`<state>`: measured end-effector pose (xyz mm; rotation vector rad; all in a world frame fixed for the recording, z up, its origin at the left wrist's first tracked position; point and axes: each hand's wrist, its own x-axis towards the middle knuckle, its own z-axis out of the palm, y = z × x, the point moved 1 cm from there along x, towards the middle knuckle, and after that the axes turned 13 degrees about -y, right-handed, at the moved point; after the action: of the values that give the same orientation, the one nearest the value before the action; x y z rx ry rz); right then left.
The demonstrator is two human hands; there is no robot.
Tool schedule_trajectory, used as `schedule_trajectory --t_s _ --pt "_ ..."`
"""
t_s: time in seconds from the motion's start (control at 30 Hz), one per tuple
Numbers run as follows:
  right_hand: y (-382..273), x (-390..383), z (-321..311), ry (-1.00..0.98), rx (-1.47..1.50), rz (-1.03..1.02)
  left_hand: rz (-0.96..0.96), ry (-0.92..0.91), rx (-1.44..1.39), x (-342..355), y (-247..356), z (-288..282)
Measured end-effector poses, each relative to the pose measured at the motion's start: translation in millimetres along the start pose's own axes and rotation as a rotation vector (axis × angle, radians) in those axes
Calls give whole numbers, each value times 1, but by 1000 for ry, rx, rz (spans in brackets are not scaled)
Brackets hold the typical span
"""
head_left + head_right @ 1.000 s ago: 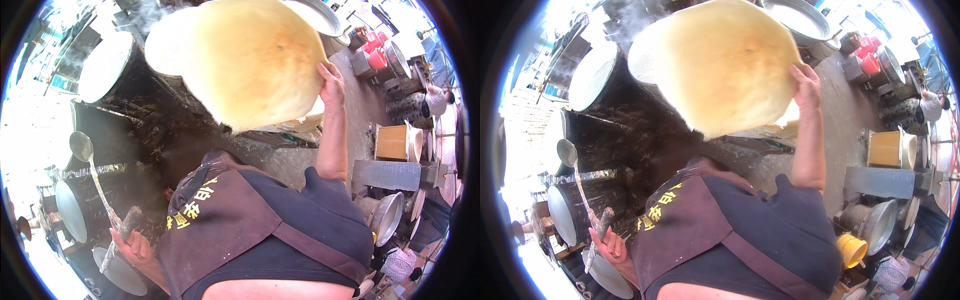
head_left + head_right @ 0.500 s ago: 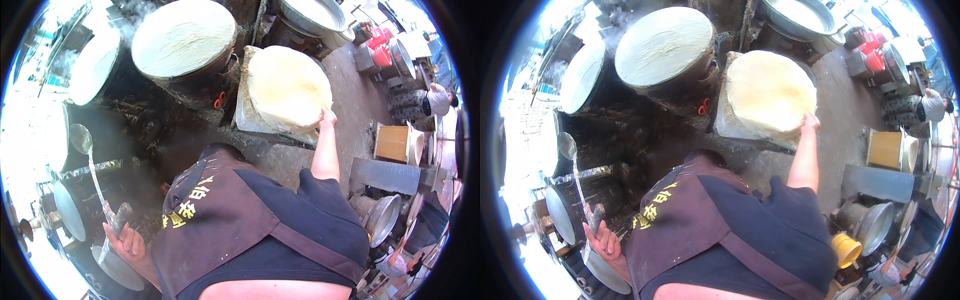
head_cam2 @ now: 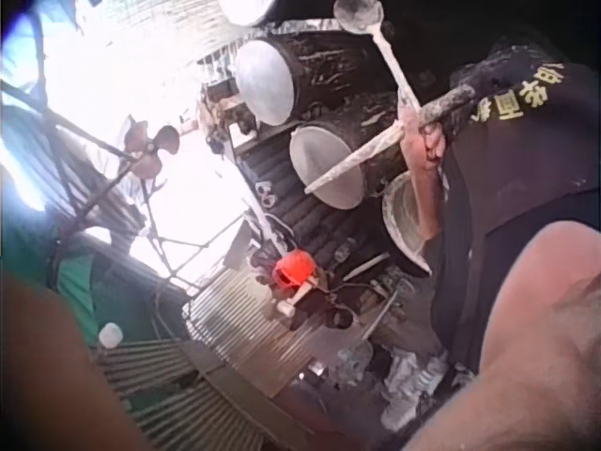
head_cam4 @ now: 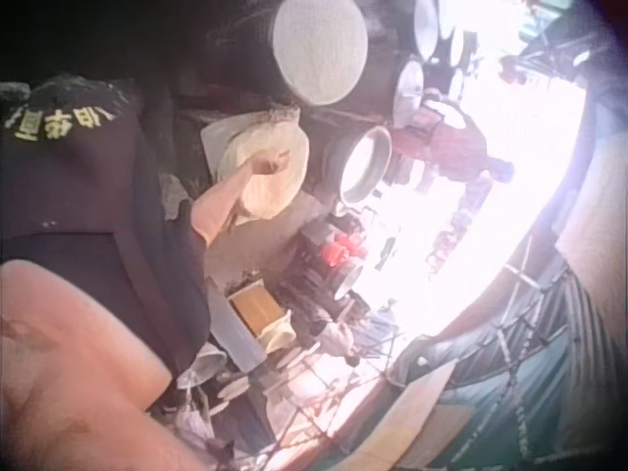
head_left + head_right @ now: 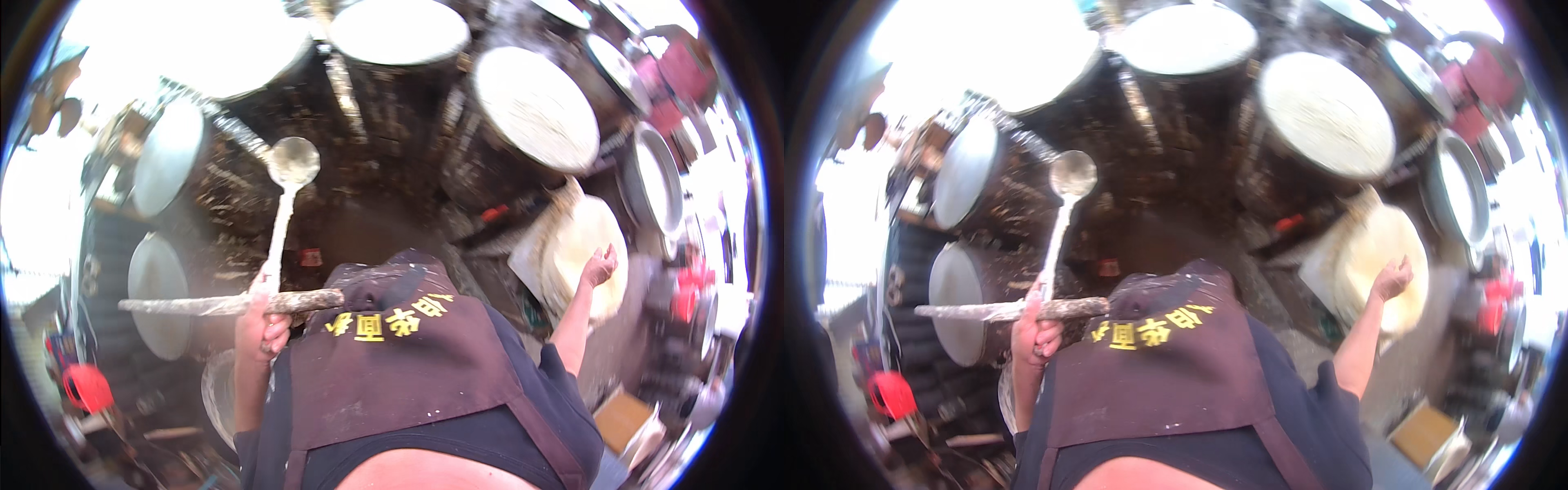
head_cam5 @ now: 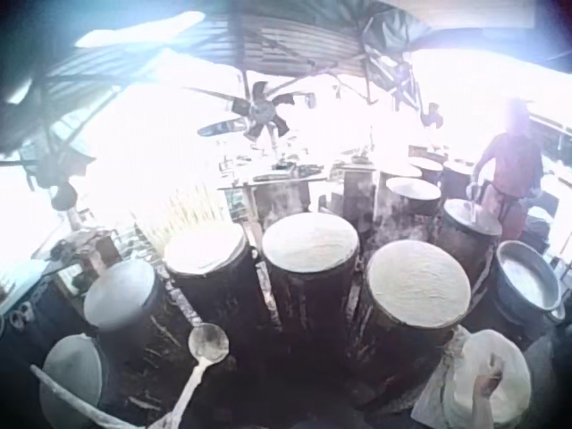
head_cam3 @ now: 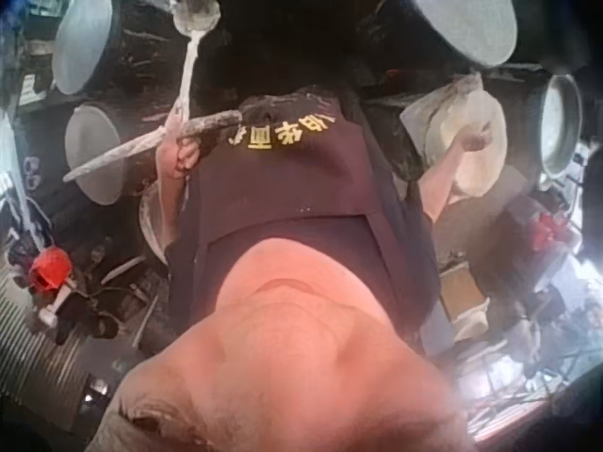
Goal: The person ladles batter onto multiple hot griddles, spreads it into thin circles, and flips the crepes to cook both sides. Finished crepes are stacked on a tray. The person also scrapes and wipes the griddle surfaces between batches.
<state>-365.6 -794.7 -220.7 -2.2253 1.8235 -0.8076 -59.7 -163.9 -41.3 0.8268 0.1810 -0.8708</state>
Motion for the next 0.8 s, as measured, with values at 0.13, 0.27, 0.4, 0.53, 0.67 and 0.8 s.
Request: schedule_trajectory --t_s 0.13,0.27,0.4,0.53,0.67,0.8 --pt "-170 -28 42 -102 260 -381 87 -3 -75 -14 25 -40" --pt "-348 -85 60 -372 327 -775 198 -12 -129 -25 39 -58" --pt "-461 -157 117 -583 356 -1226 231 107 -141 -26 52 -68" --pt "-549 -216 163 -724 409 -1456 308 109 -199 -20 61 -69" --pt "-638 -245 221 -726 440 -1557 368 199 -216 -4 70 -65" --pt "-725 -232 274 -633 432 -1493 436 318 -350 20 89 -41"
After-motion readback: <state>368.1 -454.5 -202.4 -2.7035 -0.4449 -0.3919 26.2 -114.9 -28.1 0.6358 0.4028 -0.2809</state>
